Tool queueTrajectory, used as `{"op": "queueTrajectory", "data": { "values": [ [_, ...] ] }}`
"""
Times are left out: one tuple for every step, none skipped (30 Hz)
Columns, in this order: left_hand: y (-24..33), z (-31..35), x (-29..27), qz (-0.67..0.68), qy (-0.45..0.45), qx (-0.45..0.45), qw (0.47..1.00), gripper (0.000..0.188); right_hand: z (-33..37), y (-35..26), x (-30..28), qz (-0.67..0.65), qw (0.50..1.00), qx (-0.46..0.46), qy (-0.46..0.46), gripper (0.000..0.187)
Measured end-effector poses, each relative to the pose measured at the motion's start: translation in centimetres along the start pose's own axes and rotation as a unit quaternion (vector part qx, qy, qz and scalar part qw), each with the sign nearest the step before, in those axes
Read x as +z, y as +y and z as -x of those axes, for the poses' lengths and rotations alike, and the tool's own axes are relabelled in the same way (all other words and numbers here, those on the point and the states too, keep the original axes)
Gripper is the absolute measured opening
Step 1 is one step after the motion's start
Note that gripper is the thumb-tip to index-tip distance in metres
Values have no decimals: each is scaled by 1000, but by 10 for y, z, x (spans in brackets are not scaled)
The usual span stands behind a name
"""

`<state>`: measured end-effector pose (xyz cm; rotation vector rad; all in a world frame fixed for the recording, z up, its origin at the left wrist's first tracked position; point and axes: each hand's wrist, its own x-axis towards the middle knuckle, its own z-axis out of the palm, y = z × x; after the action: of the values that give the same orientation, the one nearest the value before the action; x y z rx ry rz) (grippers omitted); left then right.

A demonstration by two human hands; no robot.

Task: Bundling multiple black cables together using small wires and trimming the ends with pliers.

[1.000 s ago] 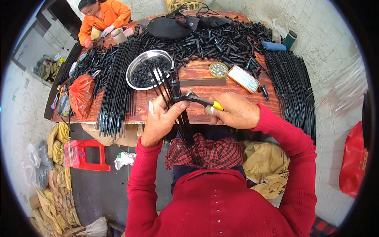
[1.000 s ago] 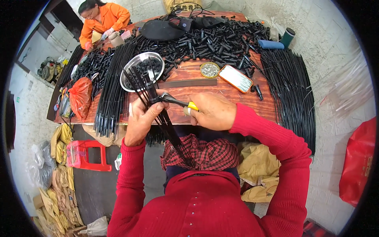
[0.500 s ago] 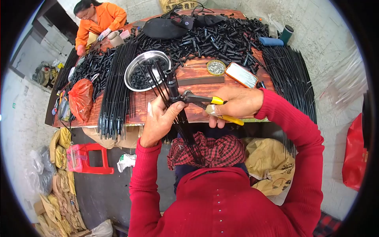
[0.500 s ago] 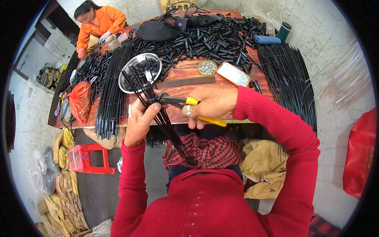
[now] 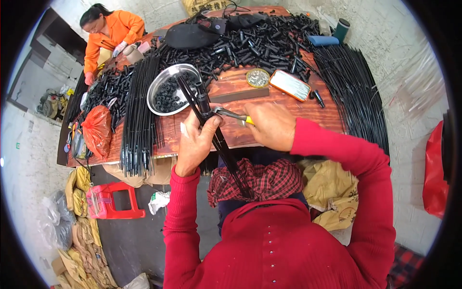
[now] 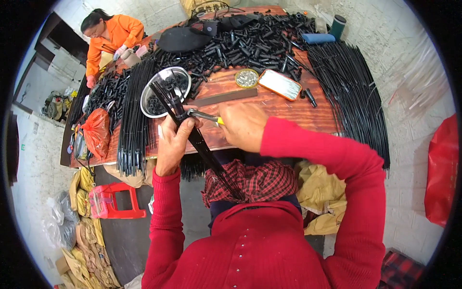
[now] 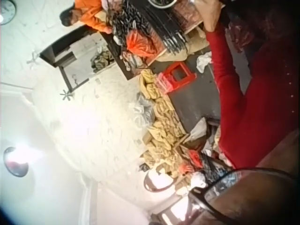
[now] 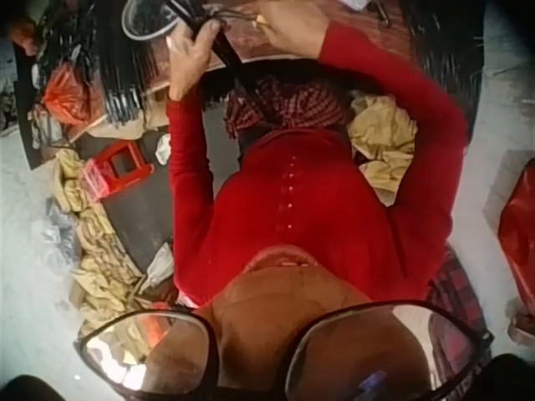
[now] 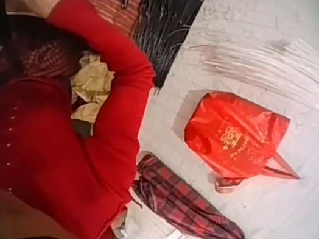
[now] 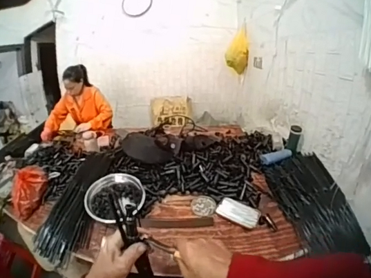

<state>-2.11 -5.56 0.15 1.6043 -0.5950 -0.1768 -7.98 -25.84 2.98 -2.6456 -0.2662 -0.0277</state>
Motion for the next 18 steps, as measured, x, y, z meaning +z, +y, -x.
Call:
{"op": "queueTrajectory", "data": {
  "values": [
    [-3,-3,-4,-12,-12,-6,1000,31,0,-1,5,-7,1000,-6,22,16],
    [-4,-4,-7,-31,-25,3,999,32,-1,-1,7,-14,999,-12,45,17],
    [-3,-7,-11,-24,-31,3,999,30,-3,0,4,-8,999,-11,34,18],
    [2,-6,-11,-12,-38,-2,999,28,-2,0,2,-9,999,-9,32,18],
    [6,-4,-11,-11,-40,-5,999,28,-4,3,-1,-29,999,-33,17,18],
    [8,-3,-12,14,-52,-14,998,29,-5,6,-4,-48,997,-56,1,19],
    [10,-3,-13,38,-61,-19,997,29,-8,12,-12,-82,993,-50,-68,21],
    [9,-3,-13,37,-61,-19,997,29,-8,15,-18,-81,993,-51,-68,21],
    [6,-3,-14,38,-58,-17,997,30,-7,18,-22,-85,991,-77,-68,22],
    [4,-3,-14,37,-55,-17,998,31,-7,18,-27,-89,988,-103,-69,23],
    [5,-2,-15,37,-56,-18,998,31,-6,12,-37,-69,989,-83,-102,22],
    [7,-2,-15,29,-57,-26,998,31,-6,11,-40,-71,989,-83,-103,22],
    [8,-2,-14,21,-60,-33,997,31,-5,11,-42,-38,990,-91,-100,21],
    [7,-2,-13,20,-63,-33,997,31,-4,11,-44,-5,990,-100,-98,21],
    [4,-1,-12,26,-59,-23,998,30,-4,9,-48,-7,991,-97,-96,21],
    [3,-1,-11,31,-54,-14,998,29,-4,7,-52,11,991,-85,-107,20],
    [4,-1,-9,29,-56,-15,998,29,-4,6,-55,29,990,-72,-118,19],
    [6,-1,-8,18,-53,-14,998,28,-4,4,-56,26,990,-71,-117,19]
  ]
}}
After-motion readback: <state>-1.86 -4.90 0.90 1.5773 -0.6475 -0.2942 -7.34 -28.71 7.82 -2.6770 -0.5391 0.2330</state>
